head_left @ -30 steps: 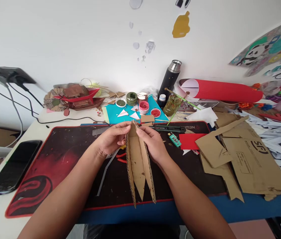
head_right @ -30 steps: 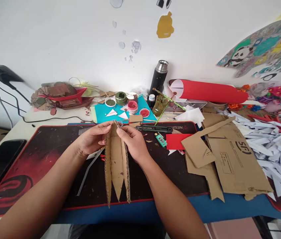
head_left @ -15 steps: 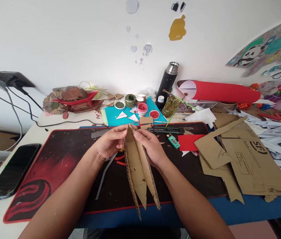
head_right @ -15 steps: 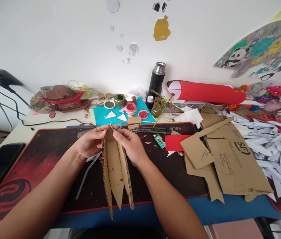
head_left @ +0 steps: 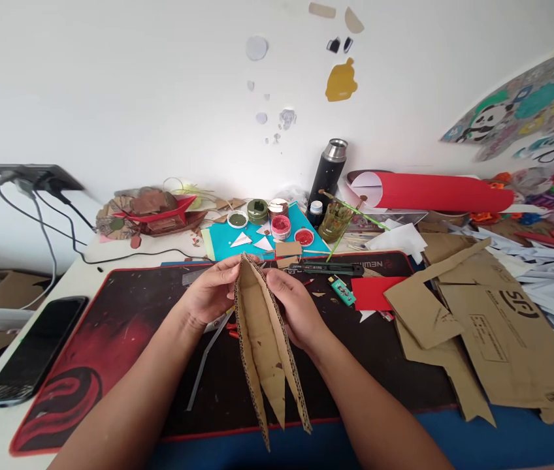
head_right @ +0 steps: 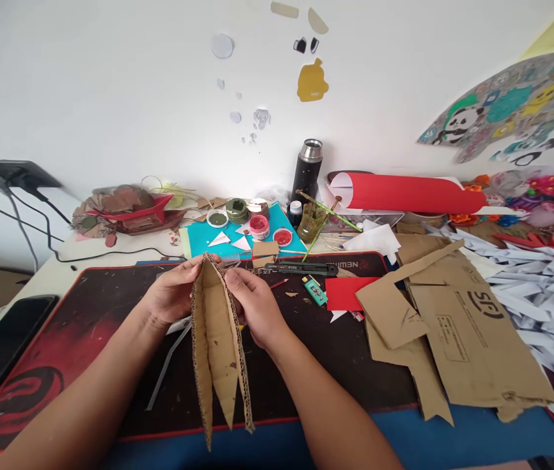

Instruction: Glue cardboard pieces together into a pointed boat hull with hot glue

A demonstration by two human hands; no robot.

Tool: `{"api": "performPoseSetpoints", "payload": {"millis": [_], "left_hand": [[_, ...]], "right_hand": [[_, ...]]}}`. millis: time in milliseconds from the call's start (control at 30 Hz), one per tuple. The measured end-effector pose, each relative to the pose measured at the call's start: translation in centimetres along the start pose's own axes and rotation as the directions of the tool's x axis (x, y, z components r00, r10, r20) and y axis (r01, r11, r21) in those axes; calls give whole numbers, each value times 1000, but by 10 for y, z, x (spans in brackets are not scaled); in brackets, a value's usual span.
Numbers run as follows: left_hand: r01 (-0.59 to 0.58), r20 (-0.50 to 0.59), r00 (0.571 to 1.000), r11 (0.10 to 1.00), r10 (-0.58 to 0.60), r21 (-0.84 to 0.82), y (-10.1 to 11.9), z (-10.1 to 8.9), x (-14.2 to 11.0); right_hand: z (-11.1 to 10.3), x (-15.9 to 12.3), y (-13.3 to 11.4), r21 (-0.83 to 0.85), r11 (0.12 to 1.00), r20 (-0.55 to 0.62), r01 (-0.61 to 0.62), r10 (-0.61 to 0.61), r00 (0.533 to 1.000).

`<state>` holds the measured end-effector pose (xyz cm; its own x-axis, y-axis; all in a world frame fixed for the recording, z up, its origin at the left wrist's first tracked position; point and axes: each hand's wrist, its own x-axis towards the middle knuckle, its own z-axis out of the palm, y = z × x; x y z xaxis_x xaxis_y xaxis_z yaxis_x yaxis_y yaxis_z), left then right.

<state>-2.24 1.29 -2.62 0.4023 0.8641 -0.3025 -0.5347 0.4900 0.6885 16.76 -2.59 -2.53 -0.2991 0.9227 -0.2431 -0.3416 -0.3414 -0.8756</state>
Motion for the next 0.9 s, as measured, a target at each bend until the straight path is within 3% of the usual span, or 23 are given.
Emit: {"api": "performPoseSetpoints", "payload": {"millis": [267, 667, 900], "left_hand": [[-90, -88, 992, 995, 86, -49, 11, -3, -3], [-158, -100, 984, 984, 150, -77, 14, 2, -3], [-189, -238, 959, 974, 156, -123, 13, 3, 0]], "right_hand": [[6, -3, -9, 43, 999, 13, 9, -10, 1000], [2, 2, -1, -9, 1000, -16, -4, 4, 1000], [4, 0, 1, 8, 1000, -5, -10, 10, 1000]]}}
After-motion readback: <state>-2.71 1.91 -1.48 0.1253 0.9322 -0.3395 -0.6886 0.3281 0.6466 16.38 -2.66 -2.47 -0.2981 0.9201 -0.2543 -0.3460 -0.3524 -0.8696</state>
